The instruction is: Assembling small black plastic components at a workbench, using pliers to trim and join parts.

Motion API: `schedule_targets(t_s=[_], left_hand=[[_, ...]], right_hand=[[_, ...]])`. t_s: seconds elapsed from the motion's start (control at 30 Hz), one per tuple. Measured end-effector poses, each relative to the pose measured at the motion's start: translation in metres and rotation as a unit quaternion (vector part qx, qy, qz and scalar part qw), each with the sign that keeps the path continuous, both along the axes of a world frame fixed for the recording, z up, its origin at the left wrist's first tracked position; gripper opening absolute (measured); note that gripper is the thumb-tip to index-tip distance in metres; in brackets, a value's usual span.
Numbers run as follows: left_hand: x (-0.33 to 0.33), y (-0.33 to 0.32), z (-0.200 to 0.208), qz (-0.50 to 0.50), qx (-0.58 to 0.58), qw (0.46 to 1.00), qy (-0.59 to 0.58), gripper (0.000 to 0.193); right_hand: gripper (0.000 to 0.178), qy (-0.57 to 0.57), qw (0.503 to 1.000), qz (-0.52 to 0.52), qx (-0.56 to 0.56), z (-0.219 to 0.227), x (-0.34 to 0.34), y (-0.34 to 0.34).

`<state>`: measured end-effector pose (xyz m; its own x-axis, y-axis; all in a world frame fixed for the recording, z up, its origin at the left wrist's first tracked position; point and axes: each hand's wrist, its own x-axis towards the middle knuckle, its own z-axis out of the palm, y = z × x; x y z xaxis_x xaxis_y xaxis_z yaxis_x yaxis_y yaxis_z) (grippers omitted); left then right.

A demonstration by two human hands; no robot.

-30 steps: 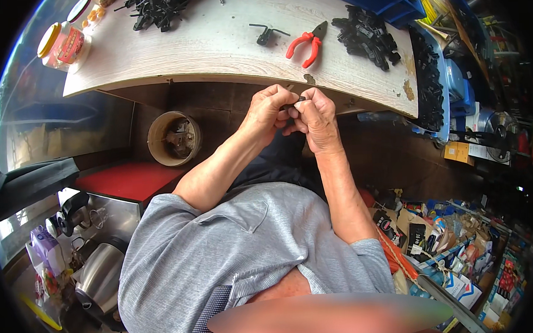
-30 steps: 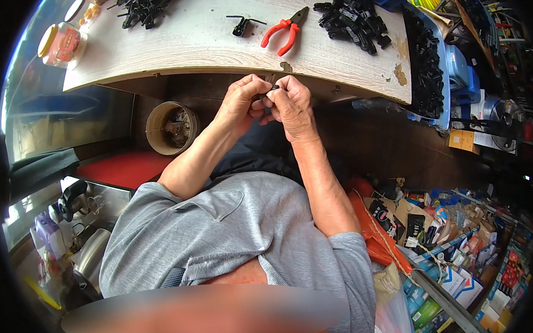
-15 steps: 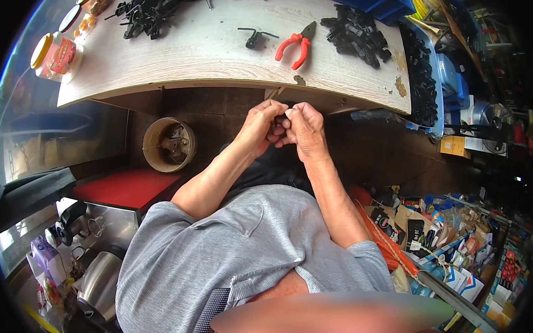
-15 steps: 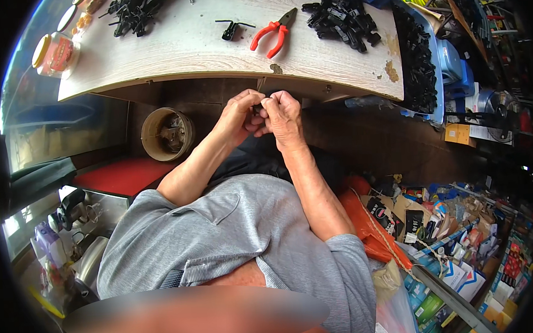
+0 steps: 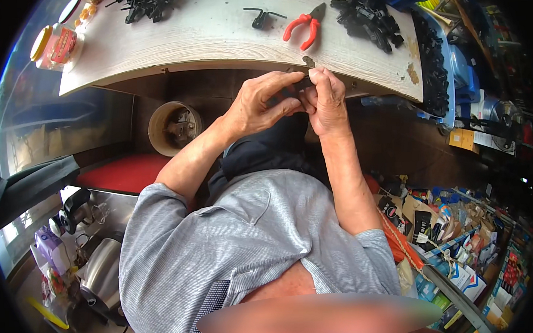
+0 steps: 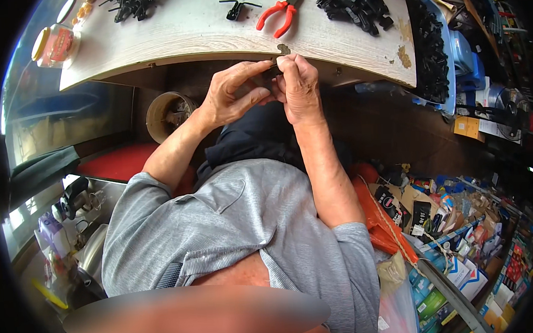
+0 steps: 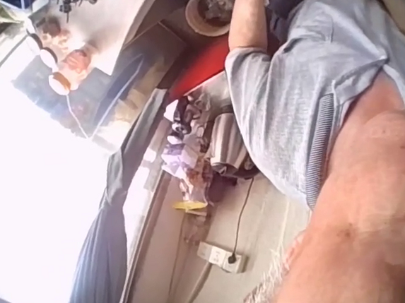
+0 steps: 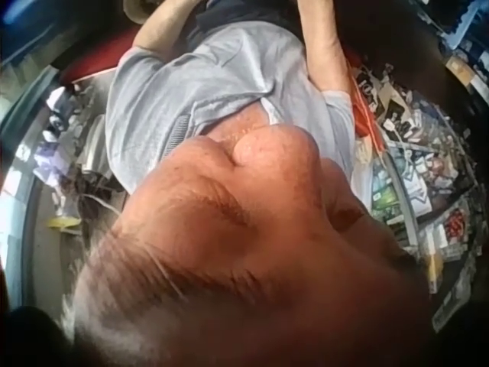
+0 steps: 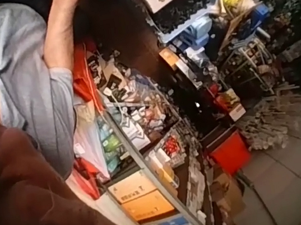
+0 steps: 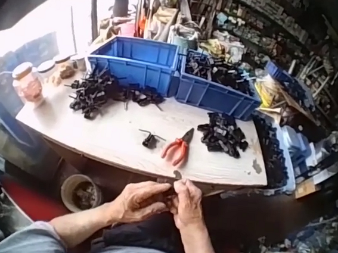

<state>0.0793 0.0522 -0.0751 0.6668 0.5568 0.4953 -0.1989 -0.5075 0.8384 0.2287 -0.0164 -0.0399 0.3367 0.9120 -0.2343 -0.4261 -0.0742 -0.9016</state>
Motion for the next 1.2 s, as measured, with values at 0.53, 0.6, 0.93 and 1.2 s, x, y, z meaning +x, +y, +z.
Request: schedule_targets(t_s=[0.53, 0.6, 0.93, 1.2], left_hand=[[0.013, -0.005, -0.009, 0.154, 0.139, 0.978, 0.021, 0.033], [0.013, -0.005, -0.012, 0.158, 0.115, 0.98, 0.034, 0.031], [0.016, 0.001, -0.005, 0.161, 0.135, 0.975, 0.075, 0.028], [0.015, 0.019, 0.009, 0.153, 0.208, 0.96, 0.108, 0.023]], right_hand=[[0.023, 0.01, 0.998, -0.033, -0.049, -0.014, -0.013, 0.003], [0.024, 0.01, 0.998, -0.038, -0.05, -0.014, -0.017, 0.004], [0.025, 0.001, 0.996, -0.069, -0.062, -0.017, -0.024, 0.009], [0.025, -0.011, 0.995, -0.076, -0.057, -0.01, -0.018, 0.01]])
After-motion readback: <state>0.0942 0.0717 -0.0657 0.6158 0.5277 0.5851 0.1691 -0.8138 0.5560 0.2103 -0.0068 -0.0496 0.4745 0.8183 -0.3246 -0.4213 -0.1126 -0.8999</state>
